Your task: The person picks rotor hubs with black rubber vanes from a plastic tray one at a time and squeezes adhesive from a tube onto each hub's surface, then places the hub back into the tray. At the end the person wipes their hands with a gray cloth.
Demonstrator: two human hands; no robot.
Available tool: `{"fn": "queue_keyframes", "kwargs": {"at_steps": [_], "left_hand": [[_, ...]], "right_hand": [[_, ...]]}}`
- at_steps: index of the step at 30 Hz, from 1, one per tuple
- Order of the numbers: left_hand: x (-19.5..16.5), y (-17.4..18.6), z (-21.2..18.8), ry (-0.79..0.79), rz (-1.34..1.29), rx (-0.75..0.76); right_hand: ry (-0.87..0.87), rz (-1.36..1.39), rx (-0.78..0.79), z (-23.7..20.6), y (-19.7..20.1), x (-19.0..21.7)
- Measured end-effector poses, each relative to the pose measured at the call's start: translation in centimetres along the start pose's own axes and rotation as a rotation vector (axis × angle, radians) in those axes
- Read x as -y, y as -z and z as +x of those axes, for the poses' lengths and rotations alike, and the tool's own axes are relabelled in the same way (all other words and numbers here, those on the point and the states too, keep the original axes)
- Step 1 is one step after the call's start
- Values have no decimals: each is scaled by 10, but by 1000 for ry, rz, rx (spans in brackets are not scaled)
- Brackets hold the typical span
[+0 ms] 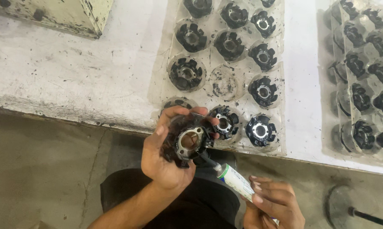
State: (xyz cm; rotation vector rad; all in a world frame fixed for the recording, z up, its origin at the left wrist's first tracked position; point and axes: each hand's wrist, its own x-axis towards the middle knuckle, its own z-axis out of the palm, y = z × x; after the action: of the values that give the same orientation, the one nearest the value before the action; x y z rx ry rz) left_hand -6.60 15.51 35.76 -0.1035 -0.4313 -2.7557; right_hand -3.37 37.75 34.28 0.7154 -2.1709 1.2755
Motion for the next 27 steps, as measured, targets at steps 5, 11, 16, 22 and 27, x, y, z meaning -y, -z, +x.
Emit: {"fn": "queue_keyframes", "kwargs": {"at_steps": [5, 11, 16, 22, 27], "left_hand": [[4, -7, -5, 64, -160, -115], [6, -11, -9, 105, -206, -174], [8, -10, -9, 121, -192, -182], [7, -9, -9, 165, -208, -265], [6, -8, -7, 199, -216, -310]], "right_hand": [[-20, -66, -56, -4, -3, 2], [-25, 1, -158, -12, -7, -8], [-23, -27, -87, -12, -1, -6], [2, -35, -57, -4, 3, -5], [-6, -32, 69, -6, 10, -8]]}}
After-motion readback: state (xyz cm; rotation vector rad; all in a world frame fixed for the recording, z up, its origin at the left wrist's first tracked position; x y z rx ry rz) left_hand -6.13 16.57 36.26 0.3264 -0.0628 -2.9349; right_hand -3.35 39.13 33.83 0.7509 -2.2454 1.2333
